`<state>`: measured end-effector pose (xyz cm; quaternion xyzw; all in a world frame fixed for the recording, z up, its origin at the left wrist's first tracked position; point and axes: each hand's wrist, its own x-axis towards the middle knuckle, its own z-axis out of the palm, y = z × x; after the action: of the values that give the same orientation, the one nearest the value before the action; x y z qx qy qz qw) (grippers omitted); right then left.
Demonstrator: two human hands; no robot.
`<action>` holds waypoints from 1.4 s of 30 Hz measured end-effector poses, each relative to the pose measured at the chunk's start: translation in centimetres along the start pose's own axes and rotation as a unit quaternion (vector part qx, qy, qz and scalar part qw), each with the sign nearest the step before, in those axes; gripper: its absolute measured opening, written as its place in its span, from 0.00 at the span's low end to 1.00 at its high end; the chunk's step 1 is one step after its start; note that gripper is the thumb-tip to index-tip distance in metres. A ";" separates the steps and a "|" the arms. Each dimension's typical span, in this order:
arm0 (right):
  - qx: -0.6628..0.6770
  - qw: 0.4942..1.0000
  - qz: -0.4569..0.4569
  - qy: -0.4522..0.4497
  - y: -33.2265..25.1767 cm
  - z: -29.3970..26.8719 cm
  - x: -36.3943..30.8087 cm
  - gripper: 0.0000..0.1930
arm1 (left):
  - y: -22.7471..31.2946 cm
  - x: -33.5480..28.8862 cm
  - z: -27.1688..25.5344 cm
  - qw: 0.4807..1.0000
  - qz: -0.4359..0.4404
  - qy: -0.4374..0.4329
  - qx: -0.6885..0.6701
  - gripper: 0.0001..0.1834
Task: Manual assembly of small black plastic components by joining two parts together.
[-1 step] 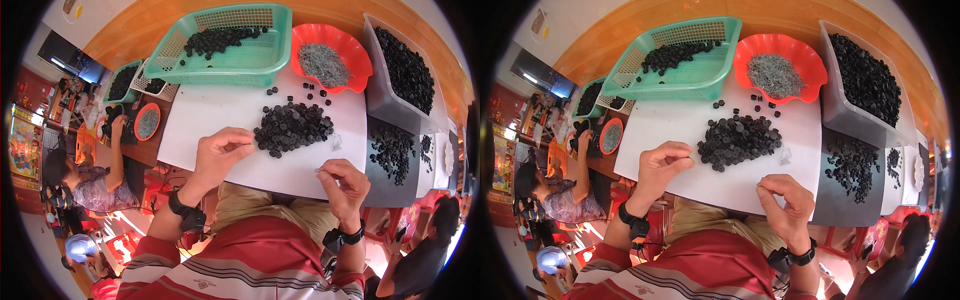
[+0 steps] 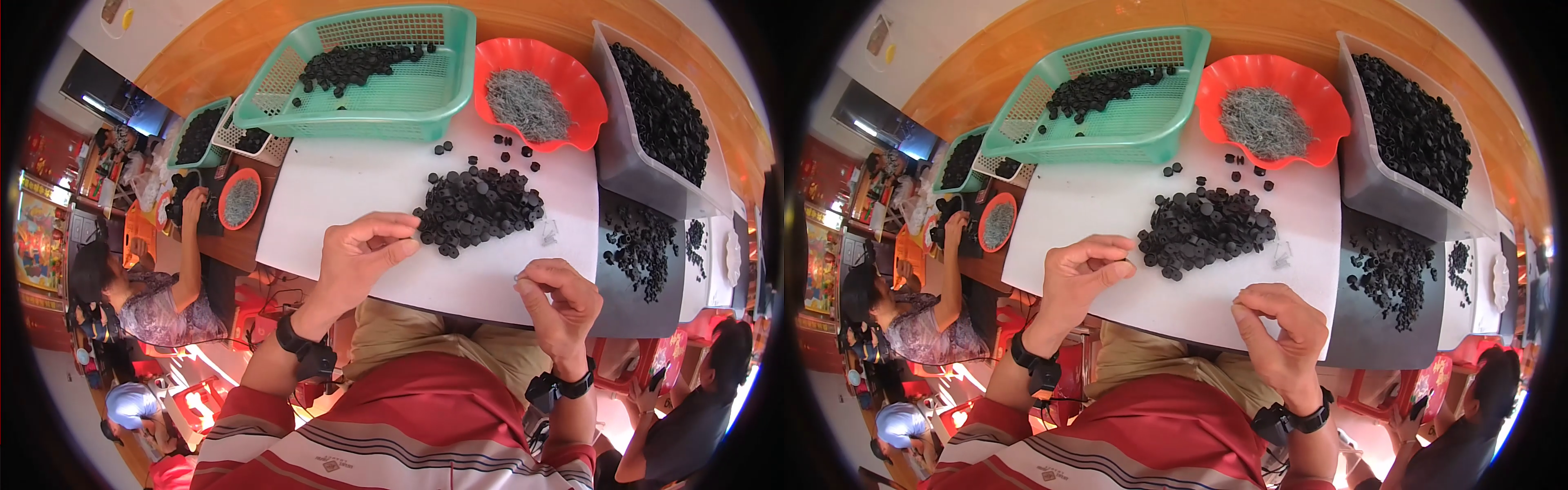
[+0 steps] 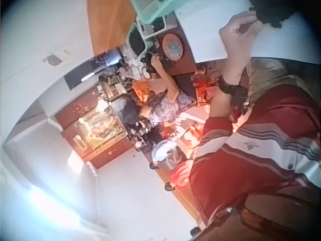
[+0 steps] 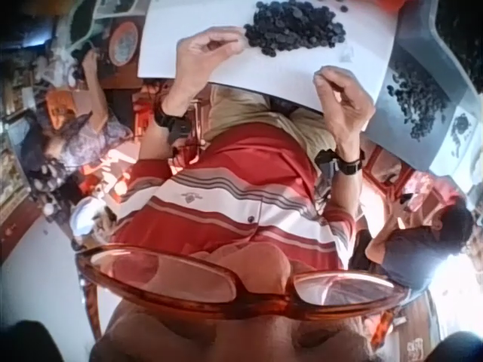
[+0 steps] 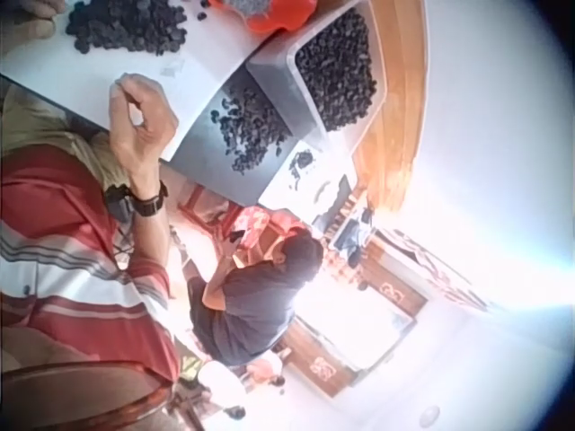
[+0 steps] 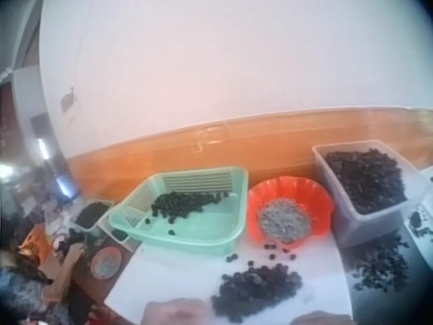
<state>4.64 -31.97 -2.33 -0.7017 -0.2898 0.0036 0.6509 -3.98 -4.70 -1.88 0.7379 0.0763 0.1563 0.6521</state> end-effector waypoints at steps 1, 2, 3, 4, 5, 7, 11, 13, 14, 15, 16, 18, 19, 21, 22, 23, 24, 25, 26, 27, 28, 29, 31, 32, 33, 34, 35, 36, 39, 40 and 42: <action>-0.001 1.000 0.001 0.001 0.0 0.2 0.0 0.09 | 0.4 -0.3 0.4 0.998 -0.040 0.003 -0.051 0.09; 0.009 1.000 0.003 0.002 0.0 0.4 0.0 0.09 | 0.5 -0.5 0.7 0.992 -0.079 0.006 -0.101 0.09; 0.019 1.000 0.005 0.003 0.0 0.5 0.0 0.09 | 0.6 -0.7 0.8 0.992 -0.080 0.005 -0.102 0.09; 0.018 1.000 0.005 0.004 0.0 0.6 0.0 0.09 | 0.5 -0.8 0.9 0.989 -0.085 -0.006 -0.118 0.09; 0.021 1.000 0.004 0.002 0.1 0.7 0.0 0.09 | 0.5 -1.0 1.1 0.987 -0.091 -0.017 -0.133 0.08; 0.025 1.000 0.004 0.002 0.1 0.9 -0.1 0.09 | 0.4 -1.4 1.4 0.982 -0.102 -0.029 -0.154 0.09; 0.042 0.999 0.020 0.000 -0.2 1.2 -0.1 0.08 | 1.4 -2.0 2.5 0.961 -0.167 -0.045 -0.215 0.13; 0.040 0.999 0.030 -0.006 -0.3 1.4 -0.2 0.08 | 1.2 -2.2 3.0 0.948 -0.177 -0.057 -0.258 0.14; 0.041 0.999 0.027 -0.008 -0.4 1.5 -0.2 0.08 | 1.2 -2.3 3.2 0.934 -0.185 -0.067 -0.300 0.14; 0.041 0.999 0.024 -0.010 -0.4 1.7 -0.2 0.07 | 1.1 -2.4 3.4 0.933 -0.187 -0.068 -0.300 0.14; 0.041 0.999 0.026 -0.009 -0.4 1.8 -0.2 0.07 | 1.0 -2.5 3.7 0.930 -0.194 -0.074 -0.302 0.14; 0.029 0.999 -0.006 -0.019 -0.4 2.0 -0.1 0.08 | 0.7 -2.8 4.1 0.927 -0.204 -0.081 -0.304 0.14; 0.028 0.999 -0.004 -0.019 -0.6 2.1 0.0 0.08 | 0.4 -2.9 4.3 0.917 -0.213 -0.083 -0.326 0.14; 0.025 0.999 -0.022 -0.035 -0.9 2.3 0.2 0.09 | -0.1 -3.1 4.5 0.907 -0.224 -0.086 -0.347 0.13; 0.025 0.999 -0.020 -0.034 -0.9 2.4 0.1 0.09 | -0.2 -3.2 4.6 0.897 -0.230 -0.095 -0.366 0.13; 0.024 0.999 -0.024 -0.035 -0.9 2.5 0.0 0.09 | -0.3 -3.3 4.7 0.887 -0.235 -0.104 -0.384 0.13; 0.024 0.999 -0.027 -0.036 -0.8 2.6 -0.1 0.09 | -0.3 -3.3 4.8 0.886 -0.237 -0.104 -0.384 0.13; 0.024 0.999 -0.026 -0.036 -0.9 2.7 -0.1 0.09 | -0.2 -3.4 4.9 0.883 -0.245 -0.104 -0.386 0.13; 0.024 0.999 -0.026 -0.039 -0.9 2.7 -0.2 0.10 | -0.1 -3.5 5.0 0.880 -0.253 -0.104 -0.388 0.12; 0.024 0.998 -0.027 -0.042 -1.0 2.8 -0.2 0.10 | -0.1 -3.6 5.1 0.880 -0.254 -0.104 -0.388 0.12; 0.023 0.999 -0.026 -0.042 -0.9 2.9 -0.3 0.10 | 0.0 -3.6 5.1 0.877 -0.255 -0.107 -0.392 0.12; 0.029 0.998 -0.024 -0.045 -0.9 2.9 -0.4 0.11 | 0.0 -3.6 5.2 0.875 -0.257 -0.110 -0.396 0.12; 0.035 0.998 -0.021 -0.048 -0.8 3.0 -0.5 0.11 | 0.1 -3.6 5.3 0.876 -0.256 -0.109 -0.394 0.12; 0.034 0.998 -0.022 -0.048 -0.8 3.0 -0.6 0.11 | 0.2 -3.7 5.4 0.877 -0.255 -0.108 -0.392 0.12; 0.034 0.998 -0.023 -0.048 -0.9 3.0 -0.6 0.11 | 0.2 -3.7 5.4 0.877 -0.256 -0.108 -0.392 0.12; 0.034 0.998 -0.022 -0.048 -0.9 3.0 -0.7 0.11 | 0.2 -3.8 5.4 0.878 -0.255 -0.106 -0.390 0.12; 0.029 0.998 -0.021 -0.050 -1.0 3.0 -0.7 0.11 | 0.2 -3.8 5.5 0.880 -0.255 -0.103 -0.388 0.12; 0.025 0.998 -0.019 -0.053 -1.0 3.0 -0.7 0.11 | 0.2 -3.9 5.6 0.879 -0.255 -0.103 -0.388 0.12; 0.013 0.998 -0.026 -0.060 -1.0 2.9 -0.8 0.11 | 0.2 -4.0 5.8 0.883 -0.251 -0.096 -0.386 0.12; 0.014 0.998 -0.027 -0.060 -1.0 3.0 -0.8 0.11 | 0.2 -4.1 5.8 0.883 -0.250 -0.091 -0.386 0.11; 0.004 0.997 -0.044 -0.064 -0.9 3.0 -0.9 0.11 | 0.1 -4.2 6.0 0.885 -0.248 -0.086 -0.385 0.11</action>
<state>2.37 -29.57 -2.27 -0.6840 -0.3612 0.0214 0.6335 -5.95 -11.69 -2.92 0.3960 0.1340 -0.0579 0.9066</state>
